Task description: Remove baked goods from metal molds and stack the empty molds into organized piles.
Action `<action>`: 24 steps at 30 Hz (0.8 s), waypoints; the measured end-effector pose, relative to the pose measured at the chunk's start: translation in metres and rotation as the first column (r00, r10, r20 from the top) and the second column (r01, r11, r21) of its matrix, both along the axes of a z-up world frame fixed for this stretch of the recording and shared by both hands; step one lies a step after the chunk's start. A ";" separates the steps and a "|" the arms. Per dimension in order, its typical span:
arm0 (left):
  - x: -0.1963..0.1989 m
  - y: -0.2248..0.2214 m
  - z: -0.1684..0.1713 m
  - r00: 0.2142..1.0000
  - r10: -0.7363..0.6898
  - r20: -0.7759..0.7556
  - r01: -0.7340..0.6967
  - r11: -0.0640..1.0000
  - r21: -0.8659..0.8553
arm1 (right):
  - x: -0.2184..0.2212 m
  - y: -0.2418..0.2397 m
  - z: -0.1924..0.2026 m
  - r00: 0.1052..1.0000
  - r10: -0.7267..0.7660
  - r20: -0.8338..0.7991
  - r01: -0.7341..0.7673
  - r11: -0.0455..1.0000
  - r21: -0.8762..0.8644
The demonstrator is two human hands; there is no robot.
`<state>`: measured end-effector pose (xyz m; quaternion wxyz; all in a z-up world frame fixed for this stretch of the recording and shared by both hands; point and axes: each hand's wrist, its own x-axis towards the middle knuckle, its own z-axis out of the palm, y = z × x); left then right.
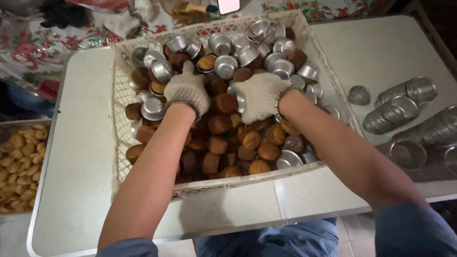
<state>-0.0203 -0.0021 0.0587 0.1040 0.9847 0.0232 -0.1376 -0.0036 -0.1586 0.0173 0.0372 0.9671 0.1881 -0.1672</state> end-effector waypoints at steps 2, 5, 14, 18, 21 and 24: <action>-0.011 -0.008 0.020 0.990 0.122 -0.072 -0.124 0.992 -0.032 | 0.004 -0.001 -0.003 0.999 0.026 -0.034 -0.028 0.998 -0.051; 0.057 0.014 -0.103 0.986 0.077 0.146 -0.077 0.997 -0.009 | 0.007 0.002 -0.011 0.998 -0.068 -0.003 0.068 0.998 -0.013; 0.051 0.010 -0.062 0.956 -0.234 -0.179 0.279 0.914 0.295 | 0.004 -0.008 -0.009 1.000 0.005 0.031 -0.009 0.991 0.130; 0.047 0.012 -0.047 0.945 -0.193 -0.266 0.265 0.925 0.271 | -0.015 0.006 0.047 0.989 -0.123 0.087 0.092 0.952 0.293; 0.039 0.014 -0.020 0.921 -0.134 -0.366 0.239 0.936 0.259 | -0.011 0.003 0.037 0.949 -0.312 0.034 0.291 0.914 0.283; 0.017 0.020 0.010 0.950 -0.117 -0.290 0.133 0.990 0.036 | -0.010 -0.009 0.008 0.848 -0.247 0.468 -0.098 0.796 0.598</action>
